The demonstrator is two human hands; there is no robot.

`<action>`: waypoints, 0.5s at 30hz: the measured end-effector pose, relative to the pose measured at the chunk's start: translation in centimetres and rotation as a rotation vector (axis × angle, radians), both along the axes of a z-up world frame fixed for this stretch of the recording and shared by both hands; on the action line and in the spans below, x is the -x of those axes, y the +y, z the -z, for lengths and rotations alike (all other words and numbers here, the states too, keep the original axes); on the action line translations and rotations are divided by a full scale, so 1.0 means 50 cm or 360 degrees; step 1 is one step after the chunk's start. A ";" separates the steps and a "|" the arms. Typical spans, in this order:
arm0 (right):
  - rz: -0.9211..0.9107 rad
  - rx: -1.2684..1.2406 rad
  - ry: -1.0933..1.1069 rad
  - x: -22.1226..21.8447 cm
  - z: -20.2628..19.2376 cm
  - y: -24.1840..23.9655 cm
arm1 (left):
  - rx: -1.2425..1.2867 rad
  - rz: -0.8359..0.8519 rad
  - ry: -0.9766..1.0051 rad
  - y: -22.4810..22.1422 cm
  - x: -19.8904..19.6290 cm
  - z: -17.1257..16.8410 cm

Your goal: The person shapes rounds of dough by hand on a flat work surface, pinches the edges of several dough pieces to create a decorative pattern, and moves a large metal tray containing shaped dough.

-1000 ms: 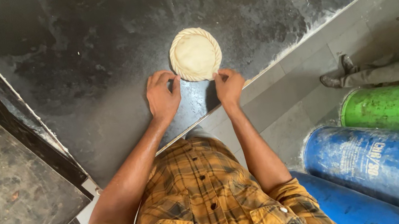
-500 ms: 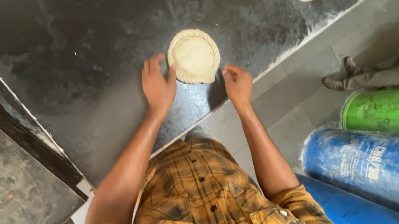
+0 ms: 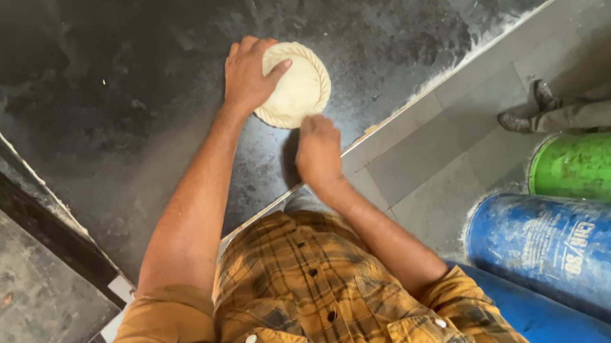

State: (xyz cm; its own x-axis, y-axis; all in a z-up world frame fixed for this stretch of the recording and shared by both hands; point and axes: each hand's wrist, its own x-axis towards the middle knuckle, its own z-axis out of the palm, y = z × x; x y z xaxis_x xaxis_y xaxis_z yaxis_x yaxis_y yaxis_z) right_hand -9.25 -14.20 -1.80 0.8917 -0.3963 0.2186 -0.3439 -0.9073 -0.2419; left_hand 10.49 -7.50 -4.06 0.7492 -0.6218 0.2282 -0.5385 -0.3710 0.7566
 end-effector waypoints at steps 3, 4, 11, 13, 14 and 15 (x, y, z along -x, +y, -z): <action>-0.0125 -0.0015 0.0061 0.016 0.012 0.001 | -0.0035 -0.0036 0.0024 -0.004 0.002 -0.006; -0.0200 -0.0144 0.0105 0.008 0.018 -0.032 | -0.0048 -0.0052 0.0032 -0.007 0.001 -0.008; 0.0300 -0.1283 -0.0400 -0.017 0.058 -0.225 | -0.0159 0.0082 0.0030 -0.026 -0.017 -0.013; 0.0285 -0.1601 -0.0448 -0.050 0.085 -0.216 | -0.0142 0.0178 0.0095 -0.027 -0.019 -0.031; 0.0273 -0.1762 -0.0468 -0.065 0.093 -0.205 | -0.0171 0.0210 0.0176 -0.022 -0.023 -0.045; 0.0354 -0.1800 -0.0422 -0.075 0.094 -0.199 | -0.0200 0.0242 0.0258 -0.018 -0.024 -0.062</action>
